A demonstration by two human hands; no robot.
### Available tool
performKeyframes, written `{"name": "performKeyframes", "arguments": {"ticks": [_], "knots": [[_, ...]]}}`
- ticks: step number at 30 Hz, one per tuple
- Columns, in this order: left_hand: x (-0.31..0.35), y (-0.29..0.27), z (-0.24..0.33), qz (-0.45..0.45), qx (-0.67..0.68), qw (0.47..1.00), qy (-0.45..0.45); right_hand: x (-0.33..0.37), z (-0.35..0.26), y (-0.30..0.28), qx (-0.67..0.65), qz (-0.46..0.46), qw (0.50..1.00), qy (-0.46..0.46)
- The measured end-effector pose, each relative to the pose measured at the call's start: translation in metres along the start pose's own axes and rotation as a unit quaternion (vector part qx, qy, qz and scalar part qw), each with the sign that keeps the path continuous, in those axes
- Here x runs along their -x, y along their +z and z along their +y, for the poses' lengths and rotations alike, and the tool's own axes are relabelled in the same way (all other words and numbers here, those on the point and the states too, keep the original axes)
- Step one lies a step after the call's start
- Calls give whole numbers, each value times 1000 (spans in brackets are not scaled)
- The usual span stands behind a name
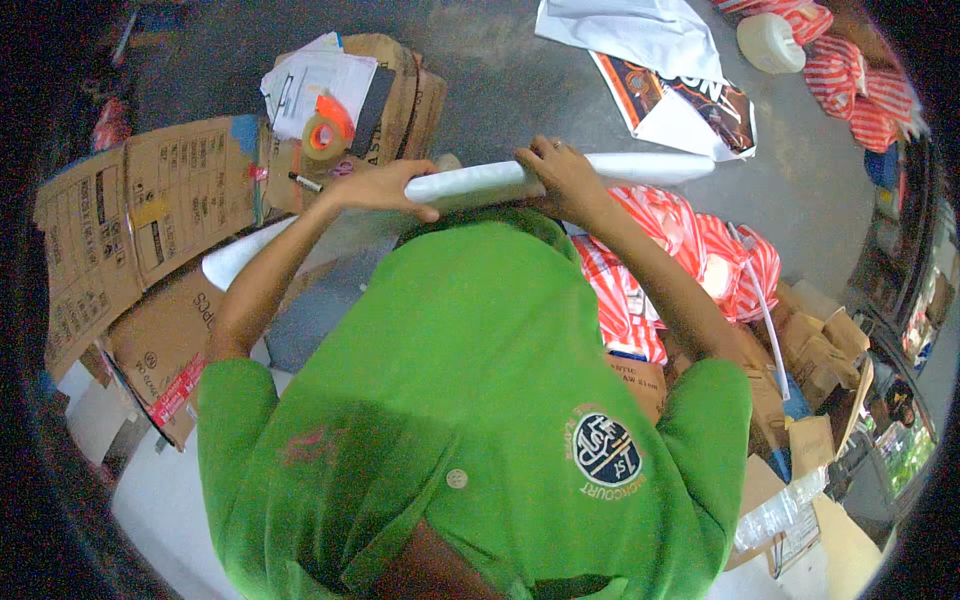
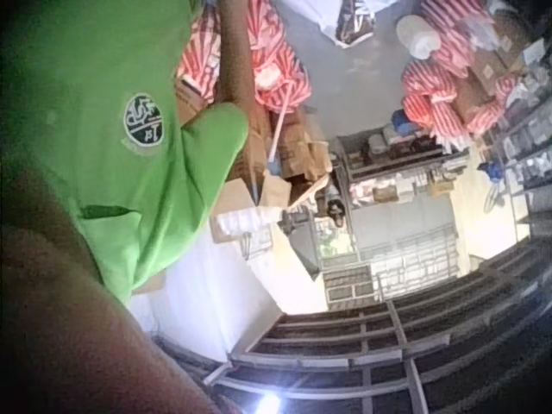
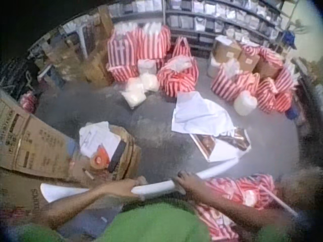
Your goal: The person cuts a white paper label with scissors, writes on it with a marker, and wraps it around a white PVC pipe. They repeat this process for several pipes, placing the finished poles into a cardboard box.
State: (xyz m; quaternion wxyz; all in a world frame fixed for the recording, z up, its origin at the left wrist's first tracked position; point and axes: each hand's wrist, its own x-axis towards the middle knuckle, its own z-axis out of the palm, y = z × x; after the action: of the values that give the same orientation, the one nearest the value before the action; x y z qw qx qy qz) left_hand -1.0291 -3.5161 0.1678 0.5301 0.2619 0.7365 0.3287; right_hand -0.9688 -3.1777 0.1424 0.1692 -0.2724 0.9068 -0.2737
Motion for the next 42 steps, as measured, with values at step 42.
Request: {"name": "performKeyframes", "arguments": {"ticks": [42], "knots": [[-1, 43, 1, 63, -181, 977, -93, -76, 26, 29, -94, -392, 914, 47]]}}
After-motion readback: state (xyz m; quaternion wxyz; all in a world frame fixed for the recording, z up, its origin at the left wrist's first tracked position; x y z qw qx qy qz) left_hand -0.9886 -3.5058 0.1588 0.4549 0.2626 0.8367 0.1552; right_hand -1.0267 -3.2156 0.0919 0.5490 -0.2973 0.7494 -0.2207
